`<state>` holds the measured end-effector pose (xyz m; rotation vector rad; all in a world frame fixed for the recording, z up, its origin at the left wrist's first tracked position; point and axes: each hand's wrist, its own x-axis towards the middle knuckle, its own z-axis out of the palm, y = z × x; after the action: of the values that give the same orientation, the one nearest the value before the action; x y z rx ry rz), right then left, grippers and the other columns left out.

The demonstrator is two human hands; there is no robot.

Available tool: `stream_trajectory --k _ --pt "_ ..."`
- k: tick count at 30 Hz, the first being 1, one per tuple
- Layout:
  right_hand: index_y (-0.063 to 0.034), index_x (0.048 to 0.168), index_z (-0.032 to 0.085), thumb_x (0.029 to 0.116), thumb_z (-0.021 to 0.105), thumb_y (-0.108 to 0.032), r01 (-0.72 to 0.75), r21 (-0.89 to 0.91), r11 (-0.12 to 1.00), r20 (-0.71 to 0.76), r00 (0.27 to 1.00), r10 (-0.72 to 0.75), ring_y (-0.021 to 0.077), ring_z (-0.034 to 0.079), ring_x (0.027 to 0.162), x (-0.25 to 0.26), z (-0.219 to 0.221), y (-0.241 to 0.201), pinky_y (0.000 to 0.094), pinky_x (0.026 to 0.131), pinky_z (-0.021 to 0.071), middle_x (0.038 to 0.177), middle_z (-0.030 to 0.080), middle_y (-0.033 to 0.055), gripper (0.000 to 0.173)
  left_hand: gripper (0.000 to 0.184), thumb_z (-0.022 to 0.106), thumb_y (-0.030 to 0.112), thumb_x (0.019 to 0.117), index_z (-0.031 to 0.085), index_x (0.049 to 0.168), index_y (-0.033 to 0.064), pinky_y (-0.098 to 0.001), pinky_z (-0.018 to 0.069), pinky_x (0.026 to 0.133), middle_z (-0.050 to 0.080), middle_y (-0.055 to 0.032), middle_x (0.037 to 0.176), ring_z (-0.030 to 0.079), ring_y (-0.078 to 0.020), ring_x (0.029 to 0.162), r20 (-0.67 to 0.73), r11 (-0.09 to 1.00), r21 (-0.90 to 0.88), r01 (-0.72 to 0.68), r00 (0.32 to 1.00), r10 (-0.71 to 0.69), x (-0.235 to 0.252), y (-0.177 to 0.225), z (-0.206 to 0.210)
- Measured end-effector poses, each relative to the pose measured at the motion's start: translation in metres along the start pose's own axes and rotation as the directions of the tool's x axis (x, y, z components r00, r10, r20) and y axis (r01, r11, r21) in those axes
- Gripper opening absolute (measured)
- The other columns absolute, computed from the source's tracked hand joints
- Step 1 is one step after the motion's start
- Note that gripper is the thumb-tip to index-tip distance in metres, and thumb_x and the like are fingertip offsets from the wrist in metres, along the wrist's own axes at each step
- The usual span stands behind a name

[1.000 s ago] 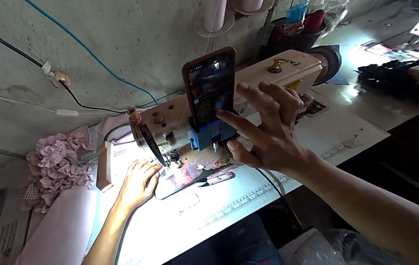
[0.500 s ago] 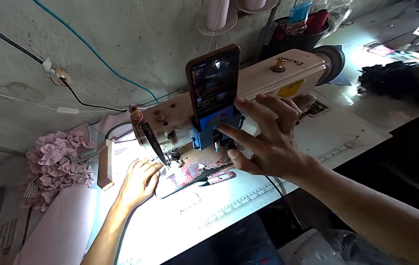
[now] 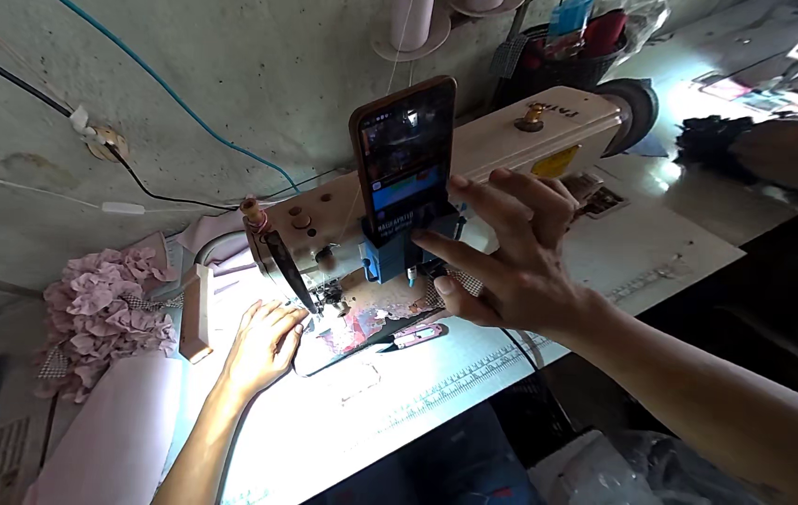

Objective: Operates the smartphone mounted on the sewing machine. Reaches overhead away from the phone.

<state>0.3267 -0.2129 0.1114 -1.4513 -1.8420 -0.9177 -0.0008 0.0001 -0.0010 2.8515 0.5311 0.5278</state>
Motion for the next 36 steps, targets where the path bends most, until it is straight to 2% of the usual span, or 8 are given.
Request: stream_trajectory --k 8,19,30,34,36 --pt "-0.0212 0.135 0.067 0.1004 0.047 -0.049 -0.052 0.027 0.998 -0.017 0.998 0.053 0.0396 0.03 0.149 0.01 -0.003 0.003 0.0578 0.119 0.0176 0.158 0.044 0.0157 0.048 0.041 0.041 0.036 0.1065 0.072 0.129 0.0226 -0.0538 0.0353 0.117 0.071 0.004 0.131 0.06 -0.0188 0.131 -0.005 1.0 -0.004 -0.006 1.0 0.006 0.0 0.0 0.0" --pt "-0.0216 0.129 0.07 0.1008 0.045 -0.047 -0.024 0.014 1.0 -0.043 0.999 0.024 0.0374 0.033 0.146 -0.001 -0.004 0.003 0.0546 0.118 0.0194 0.156 0.047 0.0145 0.046 0.041 0.04 0.036 0.1061 0.072 0.13 0.0233 -0.0533 0.0357 0.117 0.071 0.0043 0.13 0.06 -0.0185 0.131 -0.011 1.0 -0.009 -0.013 1.0 0.013 0.0 -0.001 0.001" --pt "-0.0244 0.133 0.07 0.1005 0.046 -0.046 -0.027 0.015 1.0 -0.033 0.999 0.027 0.0375 0.032 0.147 0.002 -0.004 -0.002 0.0554 0.118 0.0186 0.156 0.046 0.0147 0.045 0.041 0.041 0.035 0.106 0.072 0.129 0.0223 -0.0533 0.0355 0.117 0.071 0.0039 0.13 0.059 -0.0188 0.132 -0.003 1.0 -0.006 -0.005 1.0 0.005 0.0 0.001 -0.001" --pt "-0.0251 0.125 0.074 0.1014 0.046 -0.048 -0.009 0.018 1.0 -0.01 1.0 0.009 0.0377 0.033 0.146 0.0 0.0 -0.002 0.0556 0.118 0.0182 0.155 0.048 0.0139 0.043 0.04 0.041 0.035 0.1062 0.072 0.129 0.0219 -0.053 0.0358 0.117 0.071 0.0031 0.13 0.06 -0.0193 0.131 -0.003 1.0 -0.001 -0.006 1.0 0.006 0.0 0.001 -0.001" --pt "-0.0237 0.126 0.073 0.1009 0.047 -0.049 -0.02 0.022 1.0 -0.006 1.0 0.02 0.0392 0.034 0.146 0.003 0.002 0.001 0.0566 0.117 0.0194 0.155 0.048 0.015 0.045 0.04 0.041 0.035 0.1062 0.072 0.129 0.0218 -0.0525 0.0354 0.117 0.071 0.0034 0.13 0.06 -0.0187 0.131 -0.007 1.0 0.002 -0.013 1.0 0.013 0.0 0.0 0.0"
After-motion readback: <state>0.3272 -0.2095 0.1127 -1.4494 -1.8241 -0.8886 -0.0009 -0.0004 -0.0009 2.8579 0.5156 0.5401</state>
